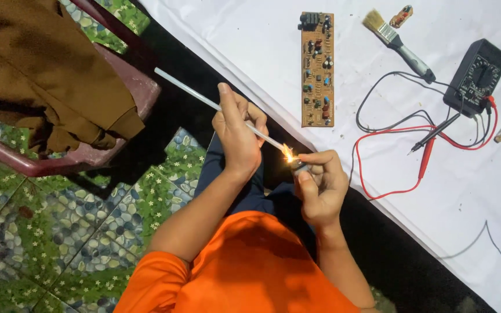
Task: Applying hot glue to a circuit board by melting a glue stick with a lighter to secure components.
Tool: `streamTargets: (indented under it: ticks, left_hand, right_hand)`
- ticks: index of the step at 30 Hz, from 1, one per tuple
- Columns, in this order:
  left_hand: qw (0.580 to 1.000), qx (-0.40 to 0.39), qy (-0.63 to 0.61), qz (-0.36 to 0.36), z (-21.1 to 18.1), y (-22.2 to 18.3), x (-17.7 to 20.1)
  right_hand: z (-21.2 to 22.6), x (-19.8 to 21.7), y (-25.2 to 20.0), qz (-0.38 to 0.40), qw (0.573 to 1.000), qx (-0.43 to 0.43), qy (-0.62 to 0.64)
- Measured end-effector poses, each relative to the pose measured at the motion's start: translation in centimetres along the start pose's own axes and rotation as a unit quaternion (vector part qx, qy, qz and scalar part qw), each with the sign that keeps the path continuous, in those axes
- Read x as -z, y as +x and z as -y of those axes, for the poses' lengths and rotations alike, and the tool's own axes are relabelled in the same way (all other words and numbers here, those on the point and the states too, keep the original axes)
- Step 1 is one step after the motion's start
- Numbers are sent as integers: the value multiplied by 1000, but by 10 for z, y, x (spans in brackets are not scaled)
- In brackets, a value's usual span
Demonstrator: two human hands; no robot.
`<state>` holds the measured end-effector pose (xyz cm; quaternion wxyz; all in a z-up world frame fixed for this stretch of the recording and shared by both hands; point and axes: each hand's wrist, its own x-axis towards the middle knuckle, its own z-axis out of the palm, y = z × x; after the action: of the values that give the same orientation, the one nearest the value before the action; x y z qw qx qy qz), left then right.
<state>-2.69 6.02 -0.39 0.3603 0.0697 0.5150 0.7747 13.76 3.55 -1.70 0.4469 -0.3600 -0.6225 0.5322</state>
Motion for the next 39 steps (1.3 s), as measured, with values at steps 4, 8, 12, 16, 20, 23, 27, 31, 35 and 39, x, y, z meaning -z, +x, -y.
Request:
streamTargets:
  ticks: [4, 8, 12, 16, 20, 23, 27, 31, 35, 39]
  left_hand:
    - [1000, 1, 1, 15, -1, -1, -5]
    - [1000, -13, 12, 14, 4, 2, -7]
    - [999, -26, 21, 18, 9, 4, -11]
    - [998, -40, 46, 28, 7, 8, -17]
    - [996, -63, 63, 23, -1, 14, -29]
    - [995, -76, 64, 28, -2, 19, -40]
    - [997, -48, 60, 12, -19, 15, -60]
    - [997, -47, 62, 6, -12, 22, -70]
    - [995, -61, 82, 9, -9, 26, -74]
    - [993, -73, 92, 7, -5, 30, -76]
  right_hand:
    - [-6, 2, 0, -9, 1000, -9, -3]
    - [1, 1, 4, -15, 1000, -5, -13]
    - [1, 6, 6, -22, 999, -2, -26]
    - [-4, 14, 13, -27, 999, 1, -28]
    - [-2, 22, 24, -30, 998, 7, -49]
    - [3, 25, 34, -26, 998, 7, -64]
    - [23, 22, 44, -26, 988, -26, -149]
    - [21, 24, 55, -34, 988, -48, -146]
    - [19, 25, 63, -45, 987, -43, -150]
    - [7, 27, 70, -51, 987, -39, -148]
